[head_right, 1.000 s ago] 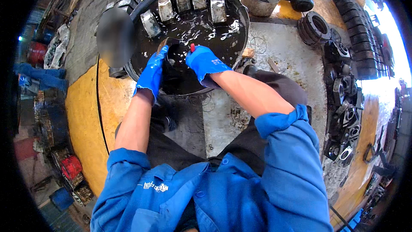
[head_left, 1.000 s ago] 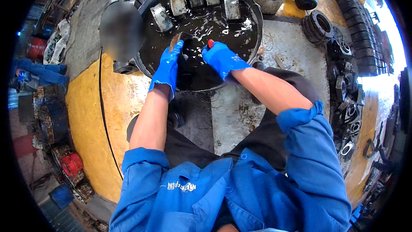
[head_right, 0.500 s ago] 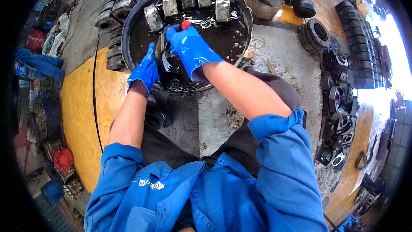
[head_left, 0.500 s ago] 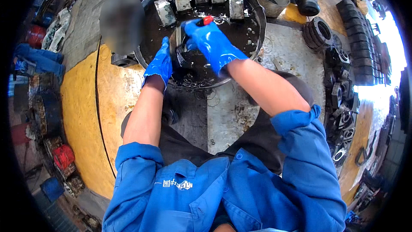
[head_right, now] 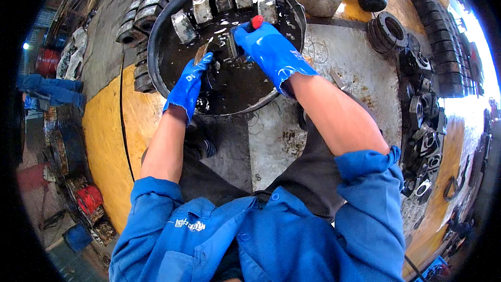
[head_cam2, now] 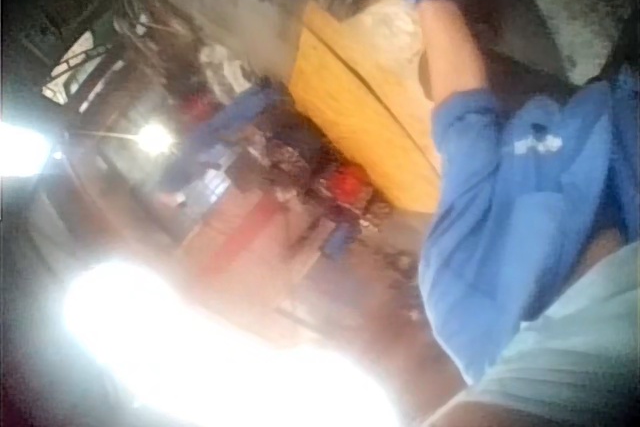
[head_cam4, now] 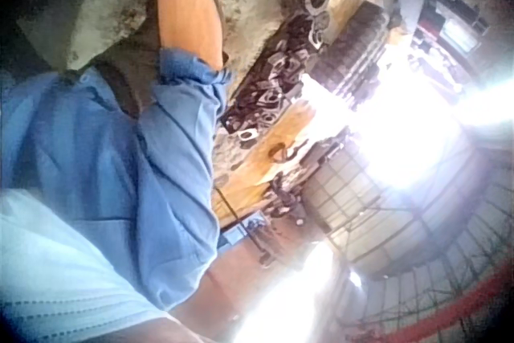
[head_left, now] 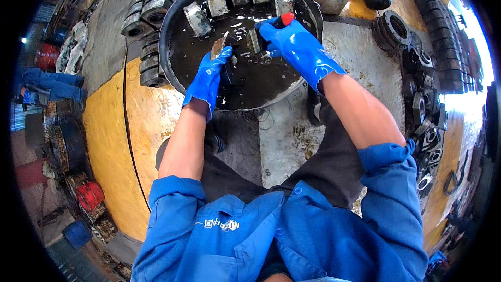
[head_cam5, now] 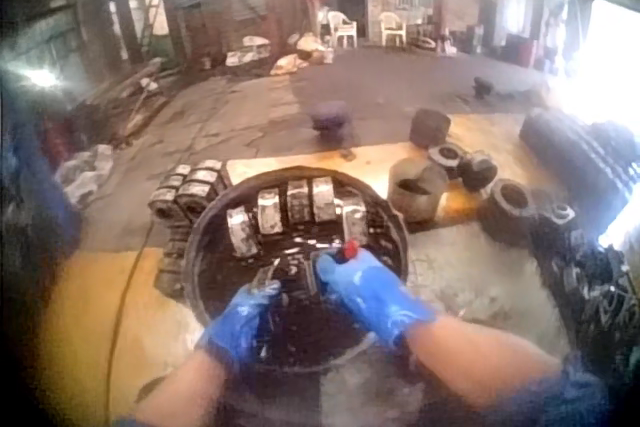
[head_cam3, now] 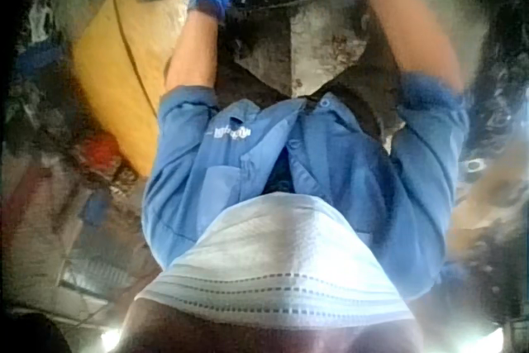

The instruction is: The person cleans metal industrial components by dipping them into a basin of dark liquid and scrubbing them with a brush. The person handles the components one at a time, turning them over to scrub different sides before placing them back into the basin or on the workbench.

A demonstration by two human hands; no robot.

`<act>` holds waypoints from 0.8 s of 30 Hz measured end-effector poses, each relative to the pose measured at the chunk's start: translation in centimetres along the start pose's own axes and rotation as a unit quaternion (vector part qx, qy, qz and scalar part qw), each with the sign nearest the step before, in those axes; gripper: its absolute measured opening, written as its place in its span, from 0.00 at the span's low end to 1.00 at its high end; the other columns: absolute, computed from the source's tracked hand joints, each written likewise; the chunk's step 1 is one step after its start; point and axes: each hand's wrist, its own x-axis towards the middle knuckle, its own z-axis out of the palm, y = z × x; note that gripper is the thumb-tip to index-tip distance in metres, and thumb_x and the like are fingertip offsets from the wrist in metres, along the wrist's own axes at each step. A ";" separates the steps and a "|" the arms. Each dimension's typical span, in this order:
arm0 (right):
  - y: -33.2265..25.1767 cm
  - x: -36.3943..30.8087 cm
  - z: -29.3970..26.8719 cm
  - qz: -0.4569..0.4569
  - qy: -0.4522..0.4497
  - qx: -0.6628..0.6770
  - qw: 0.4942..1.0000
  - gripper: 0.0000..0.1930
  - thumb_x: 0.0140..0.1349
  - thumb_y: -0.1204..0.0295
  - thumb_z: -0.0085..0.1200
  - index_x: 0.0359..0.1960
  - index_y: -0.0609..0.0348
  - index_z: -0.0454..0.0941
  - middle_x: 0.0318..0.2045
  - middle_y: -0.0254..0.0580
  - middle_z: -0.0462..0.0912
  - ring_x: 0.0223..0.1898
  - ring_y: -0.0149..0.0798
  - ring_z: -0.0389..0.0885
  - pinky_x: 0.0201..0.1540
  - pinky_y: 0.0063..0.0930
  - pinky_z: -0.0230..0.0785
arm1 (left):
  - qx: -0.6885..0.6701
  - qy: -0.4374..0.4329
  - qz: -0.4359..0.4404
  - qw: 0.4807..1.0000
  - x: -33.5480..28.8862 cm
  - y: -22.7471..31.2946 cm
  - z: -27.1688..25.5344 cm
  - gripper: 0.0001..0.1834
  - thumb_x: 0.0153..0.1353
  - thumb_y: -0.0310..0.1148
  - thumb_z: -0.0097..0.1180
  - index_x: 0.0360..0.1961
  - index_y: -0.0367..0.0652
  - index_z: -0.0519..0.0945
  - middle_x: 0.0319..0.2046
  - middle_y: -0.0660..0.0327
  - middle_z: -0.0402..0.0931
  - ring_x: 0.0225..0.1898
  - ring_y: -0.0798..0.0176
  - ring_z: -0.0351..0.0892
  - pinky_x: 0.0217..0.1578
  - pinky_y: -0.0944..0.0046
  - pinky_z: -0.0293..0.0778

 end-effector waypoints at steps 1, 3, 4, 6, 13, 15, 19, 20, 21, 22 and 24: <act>0.1 0.2 -0.2 0.010 0.007 -0.018 1.000 0.17 0.62 0.55 0.60 0.39 0.57 0.86 0.28 0.43 0.87 0.29 0.36 0.85 0.35 0.33 0.77 | 0.028 0.008 0.002 1.000 0.5 -0.2 0.5 0.22 0.68 0.41 0.64 0.59 0.41 0.80 0.45 0.61 0.84 0.44 0.66 0.83 0.47 0.64 0.79; 0.1 1.1 -0.5 0.031 0.017 -0.055 0.998 0.17 0.63 0.54 0.59 0.39 0.55 0.87 0.28 0.42 0.87 0.29 0.37 0.85 0.36 0.34 0.77 | 0.077 0.011 0.047 0.996 0.8 -0.8 1.4 0.26 0.63 0.45 0.70 0.55 0.39 0.81 0.41 0.61 0.84 0.41 0.65 0.82 0.45 0.62 0.78; 0.8 1.6 -1.1 0.012 0.034 -0.041 0.999 0.19 0.63 0.51 0.57 0.40 0.53 0.87 0.29 0.43 0.87 0.31 0.37 0.85 0.37 0.34 0.77 | 0.128 0.038 0.076 0.988 1.1 -0.7 3.0 0.27 0.62 0.46 0.71 0.55 0.39 0.81 0.41 0.61 0.84 0.41 0.65 0.81 0.44 0.62 0.77; 0.8 1.8 -1.4 0.002 0.025 -0.025 0.999 0.20 0.62 0.51 0.57 0.40 0.54 0.87 0.29 0.43 0.87 0.31 0.38 0.85 0.38 0.34 0.77 | 0.144 0.081 0.103 0.981 0.0 -0.5 4.9 0.31 0.57 0.49 0.73 0.54 0.38 0.81 0.42 0.61 0.84 0.40 0.64 0.79 0.44 0.61 0.76; -0.2 0.8 -4.0 0.010 0.063 -0.074 0.995 0.21 0.62 0.52 0.56 0.40 0.60 0.85 0.34 0.54 0.87 0.38 0.48 0.87 0.42 0.39 0.78 | 0.271 0.146 -0.002 0.952 -3.0 3.2 11.0 0.31 0.54 0.49 0.74 0.52 0.38 0.82 0.43 0.54 0.85 0.42 0.58 0.83 0.45 0.57 0.78; -0.4 0.6 -4.3 -0.038 0.090 -0.110 0.989 0.21 0.62 0.52 0.57 0.41 0.60 0.85 0.37 0.58 0.87 0.41 0.54 0.87 0.44 0.41 0.79 | 0.278 0.142 0.068 0.947 -0.9 0.6 9.8 0.30 0.55 0.49 0.73 0.52 0.39 0.82 0.41 0.55 0.85 0.40 0.57 0.84 0.44 0.56 0.79; -3.6 -1.4 -6.3 -0.023 0.080 -0.159 0.984 0.20 0.64 0.55 0.53 0.44 0.60 0.85 0.40 0.62 0.86 0.45 0.61 0.85 0.50 0.48 0.78 | 0.301 0.118 0.061 0.944 0.4 0.0 9.1 0.32 0.56 0.48 0.73 0.55 0.38 0.81 0.47 0.51 0.85 0.46 0.54 0.84 0.48 0.54 0.78; -4.0 -2.0 -6.8 -0.017 0.095 -0.164 0.982 0.20 0.65 0.57 0.52 0.43 0.61 0.86 0.40 0.62 0.86 0.45 0.61 0.85 0.51 0.48 0.77 | 0.330 0.108 0.060 0.936 0.3 0.4 9.3 0.33 0.56 0.48 0.73 0.56 0.37 0.80 0.48 0.50 0.84 0.48 0.54 0.84 0.49 0.54 0.78; -3.8 -1.5 -7.3 -0.017 0.101 -0.171 0.980 0.20 0.65 0.55 0.53 0.44 0.59 0.86 0.40 0.61 0.86 0.45 0.60 0.85 0.51 0.47 0.77 | 0.358 0.098 0.059 0.927 0.5 0.9 9.6 0.33 0.57 0.48 0.72 0.57 0.37 0.79 0.50 0.50 0.84 0.49 0.54 0.83 0.50 0.54 0.78; -3.7 -1.1 -7.3 -0.017 0.101 -0.179 0.979 0.21 0.64 0.53 0.54 0.45 0.57 0.86 0.40 0.59 0.86 0.45 0.59 0.85 0.50 0.45 0.77 | 0.334 0.075 0.061 0.938 0.6 1.5 9.9 0.37 0.56 0.48 0.73 0.61 0.35 0.76 0.53 0.48 0.82 0.52 0.53 0.82 0.52 0.54 0.77; -3.0 -0.7 -8.1 -0.033 0.093 -0.184 0.978 0.21 0.64 0.52 0.54 0.46 0.57 0.85 0.41 0.59 0.86 0.46 0.58 0.85 0.50 0.45 0.77 | 0.281 0.045 0.067 0.956 1.1 2.8 11.0 0.43 0.56 0.47 0.73 0.66 0.31 0.71 0.56 0.45 0.79 0.56 0.51 0.80 0.56 0.54 0.75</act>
